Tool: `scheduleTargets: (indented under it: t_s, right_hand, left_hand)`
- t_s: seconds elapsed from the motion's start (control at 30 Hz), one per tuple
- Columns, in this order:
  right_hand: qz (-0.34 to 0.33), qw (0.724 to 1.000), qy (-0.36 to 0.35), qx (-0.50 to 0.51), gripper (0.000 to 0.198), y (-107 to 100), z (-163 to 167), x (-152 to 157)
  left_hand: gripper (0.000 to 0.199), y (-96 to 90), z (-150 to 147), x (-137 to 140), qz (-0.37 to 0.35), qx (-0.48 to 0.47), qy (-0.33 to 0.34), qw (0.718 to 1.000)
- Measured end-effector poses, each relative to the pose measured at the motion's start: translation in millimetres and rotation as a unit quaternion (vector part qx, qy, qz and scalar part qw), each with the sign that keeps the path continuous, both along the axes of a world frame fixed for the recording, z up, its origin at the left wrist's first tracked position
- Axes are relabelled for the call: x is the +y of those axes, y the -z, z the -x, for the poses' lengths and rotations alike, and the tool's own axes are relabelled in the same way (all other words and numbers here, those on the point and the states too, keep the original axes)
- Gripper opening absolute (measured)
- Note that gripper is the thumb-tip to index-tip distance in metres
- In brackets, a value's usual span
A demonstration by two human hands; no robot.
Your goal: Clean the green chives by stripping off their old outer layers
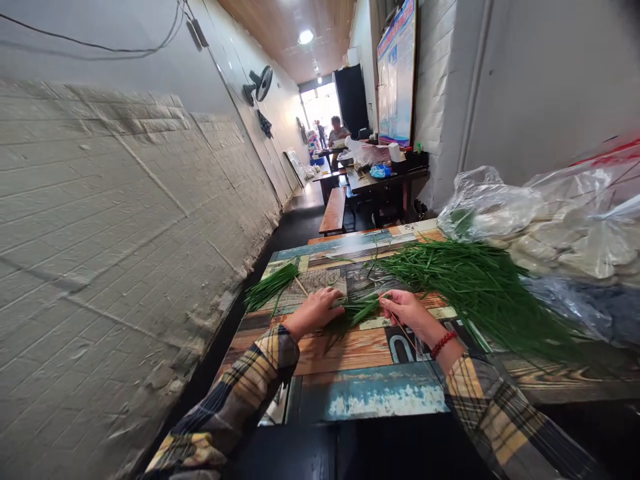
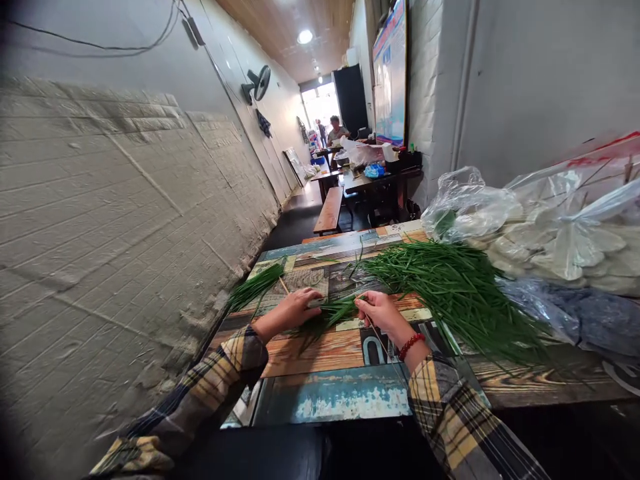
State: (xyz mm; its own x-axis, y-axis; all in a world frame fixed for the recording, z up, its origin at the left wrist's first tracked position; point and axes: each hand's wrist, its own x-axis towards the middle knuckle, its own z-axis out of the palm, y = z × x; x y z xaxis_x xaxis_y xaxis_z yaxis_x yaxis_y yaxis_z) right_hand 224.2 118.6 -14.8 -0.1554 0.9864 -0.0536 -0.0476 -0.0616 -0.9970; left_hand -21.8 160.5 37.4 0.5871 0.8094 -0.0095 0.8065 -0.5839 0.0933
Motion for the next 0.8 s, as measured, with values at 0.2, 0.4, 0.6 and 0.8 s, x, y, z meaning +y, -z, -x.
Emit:
scheduleTargets:
  t_s: [0.2,0.4,0.6,0.8]
  right_hand:
    - [0.009,1.000,-0.006,-0.001,0.042,-4.9,-1.6,-4.4]
    - [0.009,1.000,-0.025,0.000,0.042,-1.0,1.0,-5.2]
    - [0.013,0.999,-0.033,0.005,0.043,2.1,3.7,-1.8]
    - [0.023,0.999,-0.039,0.014,0.038,3.8,7.4,3.6]
  left_hand:
    - [0.028,-11.4,2.4,8.4,-0.035,-0.083,-0.046,0.995]
    - [0.029,10.0,-10.2,22.6,-0.023,-0.061,-0.040,0.997]
    - [0.035,21.6,-26.7,86.4,-0.034,0.004,-0.103,0.994]
    - [0.043,30.6,-35.3,136.4,-0.053,0.009,-0.123,0.991]
